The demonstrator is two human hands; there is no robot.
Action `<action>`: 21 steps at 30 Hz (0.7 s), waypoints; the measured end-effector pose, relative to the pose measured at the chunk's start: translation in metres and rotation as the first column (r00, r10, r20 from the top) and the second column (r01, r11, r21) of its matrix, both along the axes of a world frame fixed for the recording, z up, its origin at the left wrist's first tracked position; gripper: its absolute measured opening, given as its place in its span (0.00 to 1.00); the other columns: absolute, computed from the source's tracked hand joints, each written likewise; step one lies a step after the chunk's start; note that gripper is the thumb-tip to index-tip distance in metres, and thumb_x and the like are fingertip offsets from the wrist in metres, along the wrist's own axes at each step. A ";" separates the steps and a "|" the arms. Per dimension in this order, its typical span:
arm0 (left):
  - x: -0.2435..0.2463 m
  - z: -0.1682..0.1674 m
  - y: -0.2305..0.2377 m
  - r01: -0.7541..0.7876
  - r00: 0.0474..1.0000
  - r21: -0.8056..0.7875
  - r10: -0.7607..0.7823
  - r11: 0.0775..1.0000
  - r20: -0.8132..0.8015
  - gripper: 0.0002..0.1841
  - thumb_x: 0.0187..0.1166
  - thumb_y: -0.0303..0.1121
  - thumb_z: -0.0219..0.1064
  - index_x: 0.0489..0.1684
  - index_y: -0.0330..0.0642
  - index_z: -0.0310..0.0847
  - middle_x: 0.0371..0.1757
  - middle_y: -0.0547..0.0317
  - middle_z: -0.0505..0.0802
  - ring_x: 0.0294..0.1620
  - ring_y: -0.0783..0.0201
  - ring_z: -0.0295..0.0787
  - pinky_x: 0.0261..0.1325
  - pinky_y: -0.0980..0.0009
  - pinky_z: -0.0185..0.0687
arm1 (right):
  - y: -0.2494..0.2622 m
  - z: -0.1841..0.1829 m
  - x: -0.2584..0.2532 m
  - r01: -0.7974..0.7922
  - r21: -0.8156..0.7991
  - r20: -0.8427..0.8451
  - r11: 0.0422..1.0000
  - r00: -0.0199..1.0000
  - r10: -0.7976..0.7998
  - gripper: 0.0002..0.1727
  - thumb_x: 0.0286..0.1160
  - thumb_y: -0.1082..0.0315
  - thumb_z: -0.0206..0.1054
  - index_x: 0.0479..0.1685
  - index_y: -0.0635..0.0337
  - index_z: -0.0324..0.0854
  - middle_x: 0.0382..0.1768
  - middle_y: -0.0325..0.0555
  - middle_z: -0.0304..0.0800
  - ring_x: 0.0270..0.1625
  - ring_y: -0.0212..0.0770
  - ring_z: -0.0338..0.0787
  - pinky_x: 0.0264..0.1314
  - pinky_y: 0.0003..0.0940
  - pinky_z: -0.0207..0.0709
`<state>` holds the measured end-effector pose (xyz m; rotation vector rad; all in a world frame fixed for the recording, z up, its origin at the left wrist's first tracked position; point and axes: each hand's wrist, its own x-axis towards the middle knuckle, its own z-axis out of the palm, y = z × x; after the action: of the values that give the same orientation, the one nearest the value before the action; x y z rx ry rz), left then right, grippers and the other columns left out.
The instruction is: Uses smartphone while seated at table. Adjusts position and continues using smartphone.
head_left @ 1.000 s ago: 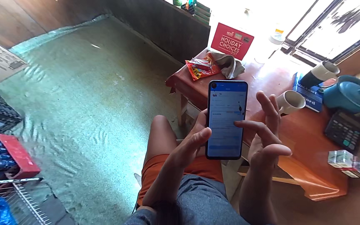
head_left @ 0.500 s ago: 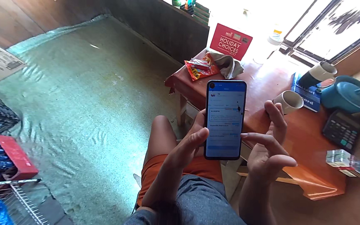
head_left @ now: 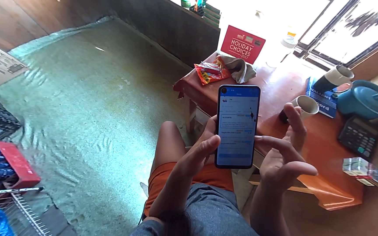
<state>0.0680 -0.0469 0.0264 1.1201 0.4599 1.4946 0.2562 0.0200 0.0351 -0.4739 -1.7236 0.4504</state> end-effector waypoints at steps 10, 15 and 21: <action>0.001 0.005 -0.001 -0.014 1.000 0.007 0.013 1.000 0.029 0.41 0.75 0.65 0.66 0.79 0.48 0.57 0.64 0.65 0.87 0.64 0.69 0.86 0.67 0.67 0.84 | 0.001 0.003 0.001 -0.030 -0.005 -0.036 1.000 0.999 0.030 0.38 0.83 0.27 0.35 0.44 0.34 0.93 0.85 0.34 0.69 0.95 0.47 0.47 0.96 0.49 0.41; 0.001 0.004 0.000 -0.001 0.999 0.008 0.001 1.000 0.048 0.41 0.75 0.63 0.66 0.79 0.47 0.56 0.64 0.64 0.87 0.64 0.68 0.86 0.67 0.66 0.84 | -0.001 0.002 0.000 -0.037 -0.024 -0.071 0.999 0.997 0.035 0.39 0.82 0.26 0.37 0.46 0.39 0.91 0.83 0.36 0.72 0.93 0.47 0.52 0.94 0.49 0.46; -0.001 0.003 0.000 -0.008 1.000 -0.003 0.008 1.000 0.018 0.42 0.74 0.65 0.66 0.80 0.48 0.56 0.64 0.65 0.87 0.64 0.70 0.86 0.66 0.67 0.84 | -0.001 -0.001 -0.001 -0.056 -0.042 -0.090 0.998 0.995 0.052 0.38 0.82 0.26 0.38 0.50 0.38 0.89 0.82 0.35 0.74 0.92 0.46 0.57 0.93 0.48 0.50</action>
<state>0.0674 -0.0471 0.0296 1.1029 0.4550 1.5091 0.2555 0.0192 0.0340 -0.4340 -1.6462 0.5420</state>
